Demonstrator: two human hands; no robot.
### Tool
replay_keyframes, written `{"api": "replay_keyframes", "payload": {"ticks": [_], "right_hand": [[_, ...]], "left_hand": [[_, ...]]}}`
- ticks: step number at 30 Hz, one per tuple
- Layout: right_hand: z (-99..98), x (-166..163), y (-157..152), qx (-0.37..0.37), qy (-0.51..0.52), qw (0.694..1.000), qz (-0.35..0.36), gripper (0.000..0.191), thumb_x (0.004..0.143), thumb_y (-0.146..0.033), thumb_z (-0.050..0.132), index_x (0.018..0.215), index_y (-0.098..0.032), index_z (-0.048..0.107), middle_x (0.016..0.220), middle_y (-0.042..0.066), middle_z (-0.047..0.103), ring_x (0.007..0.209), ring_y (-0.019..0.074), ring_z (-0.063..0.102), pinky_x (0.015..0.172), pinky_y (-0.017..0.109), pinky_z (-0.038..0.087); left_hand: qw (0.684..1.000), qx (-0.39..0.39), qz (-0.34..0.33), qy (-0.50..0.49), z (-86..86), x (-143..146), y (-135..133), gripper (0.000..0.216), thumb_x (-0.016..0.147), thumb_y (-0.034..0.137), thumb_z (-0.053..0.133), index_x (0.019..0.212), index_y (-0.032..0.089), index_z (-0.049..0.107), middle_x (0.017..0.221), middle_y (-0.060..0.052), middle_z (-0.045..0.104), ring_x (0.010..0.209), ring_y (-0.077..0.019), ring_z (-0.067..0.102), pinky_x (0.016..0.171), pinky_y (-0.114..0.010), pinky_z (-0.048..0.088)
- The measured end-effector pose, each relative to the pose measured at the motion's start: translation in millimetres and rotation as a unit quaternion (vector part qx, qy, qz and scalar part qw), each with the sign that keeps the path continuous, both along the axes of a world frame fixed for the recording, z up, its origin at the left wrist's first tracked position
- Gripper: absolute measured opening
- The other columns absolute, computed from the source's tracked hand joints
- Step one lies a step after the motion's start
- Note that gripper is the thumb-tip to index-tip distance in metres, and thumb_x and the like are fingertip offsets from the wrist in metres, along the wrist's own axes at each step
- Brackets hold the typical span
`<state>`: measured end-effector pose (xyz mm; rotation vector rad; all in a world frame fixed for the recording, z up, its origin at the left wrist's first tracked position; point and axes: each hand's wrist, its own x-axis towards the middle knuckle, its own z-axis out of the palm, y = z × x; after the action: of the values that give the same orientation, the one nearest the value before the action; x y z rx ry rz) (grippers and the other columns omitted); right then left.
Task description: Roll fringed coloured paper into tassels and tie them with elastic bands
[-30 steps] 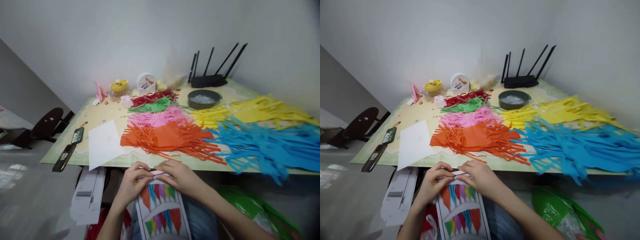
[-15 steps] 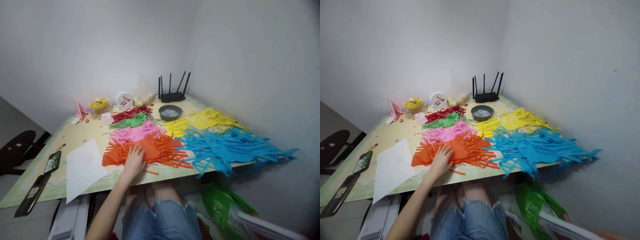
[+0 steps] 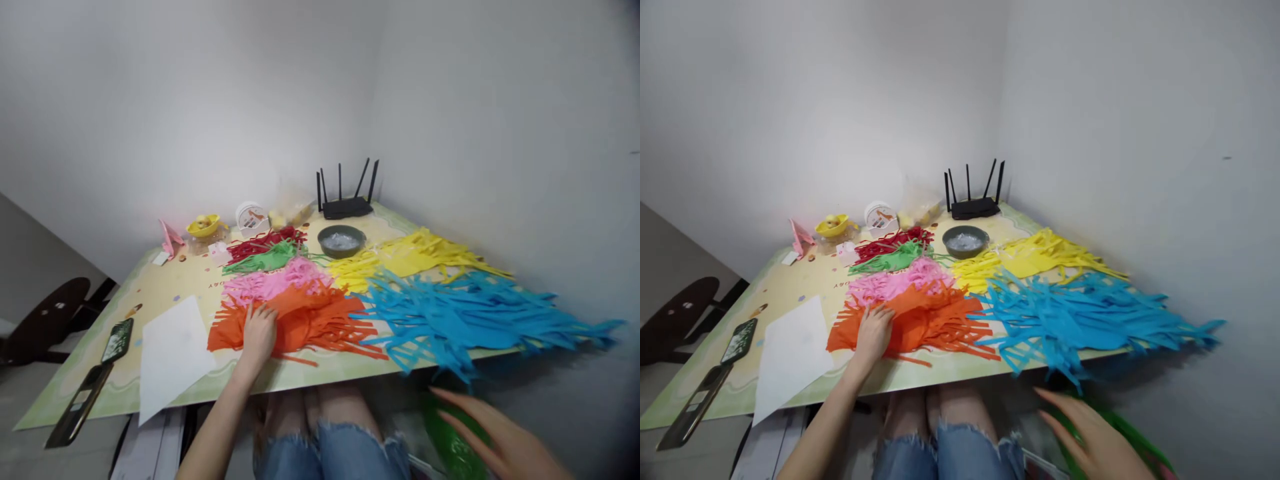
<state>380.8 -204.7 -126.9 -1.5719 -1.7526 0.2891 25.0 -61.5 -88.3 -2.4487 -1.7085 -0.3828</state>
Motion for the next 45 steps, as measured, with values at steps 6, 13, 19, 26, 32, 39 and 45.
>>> {"api": "replay_keyframes", "payload": {"ticks": [6,13,19,26,32,39,45], "right_hand": [[78.2,-129,118,0.165,-0.120,0.961,0.188,0.053,0.087,-0.029,0.059,0.136,-0.016,0.048,0.142,0.016,0.047,0.134,0.0297,0.038,0.107,0.050,0.036],[131.9,-192,199,0.113,-0.278,0.906,0.298,0.017,0.085,-0.008,0.056,0.095,-0.013,0.068,0.090,0.009,0.071,0.088,0.0196,0.063,0.079,0.029,0.046],[194.5,-198,208,0.161,-0.332,0.885,0.284,0.019,0.090,-0.009,0.047,0.092,-0.009,0.066,0.092,0.015,0.069,0.088,0.0239,0.059,0.073,0.032,0.038],[238.3,-176,216,0.161,-0.350,0.919,0.085,0.022,0.089,-0.011,0.045,0.096,-0.014,0.065,0.086,0.012,0.070,0.082,0.0238,0.062,0.061,0.030,0.034],[228.9,-190,199,0.048,-0.239,0.941,0.234,0.032,0.075,-0.005,0.050,0.098,-0.018,0.068,0.090,0.008,0.073,0.084,0.0218,0.065,0.064,0.026,0.038],[206.9,-170,222,-0.030,-0.001,0.949,0.313,0.034,0.064,-0.004,0.045,0.088,-0.016,0.066,0.082,0.003,0.071,0.074,0.0167,0.063,0.067,0.024,0.042],[163.8,-169,246,-0.028,0.168,0.918,0.359,0.052,0.057,-0.005,0.041,0.102,-0.018,0.063,0.105,0.005,0.067,0.098,0.0202,0.061,0.084,0.030,0.046]], "left_hand": [[0.999,0.039,-0.007,-0.020,40.0,0,-8,0.030,0.087,0.009,0.049,0.110,0.018,0.066,0.111,-0.007,0.071,0.118,-0.0243,0.057,0.114,-0.052,0.025],[0.988,-0.040,0.090,-0.116,57.6,-33,-5,0.045,0.085,0.014,0.050,0.129,0.018,0.053,0.123,-0.010,0.065,0.118,-0.0208,0.056,0.111,-0.042,0.031],[0.970,-0.128,0.175,-0.113,5.9,-50,-12,0.060,0.081,0.026,0.058,0.137,0.013,0.044,0.135,-0.016,0.055,0.127,-0.0300,0.049,0.106,-0.045,0.036],[0.965,-0.149,0.165,-0.138,39.2,-90,-39,0.049,0.082,0.036,0.061,0.126,0.015,0.057,0.136,-0.017,0.054,0.130,-0.0307,0.046,0.109,-0.046,0.034],[0.966,0.096,-0.061,-0.233,128.3,-41,4,0.078,0.076,0.038,0.069,0.144,0.020,0.034,0.150,-0.014,0.038,0.143,-0.0305,0.024,0.114,-0.051,0.024],[0.894,-0.113,-0.090,-0.423,122.9,-29,57,0.014,0.074,0.012,0.051,0.078,0.014,0.065,0.074,-0.003,0.065,0.071,-0.0171,0.061,0.071,-0.030,0.049],[0.783,-0.239,-0.097,-0.565,122.0,-43,72,0.032,0.078,0.028,0.057,0.106,0.013,0.063,0.081,-0.003,0.065,0.059,-0.0119,0.058,0.053,-0.022,0.048]]}}
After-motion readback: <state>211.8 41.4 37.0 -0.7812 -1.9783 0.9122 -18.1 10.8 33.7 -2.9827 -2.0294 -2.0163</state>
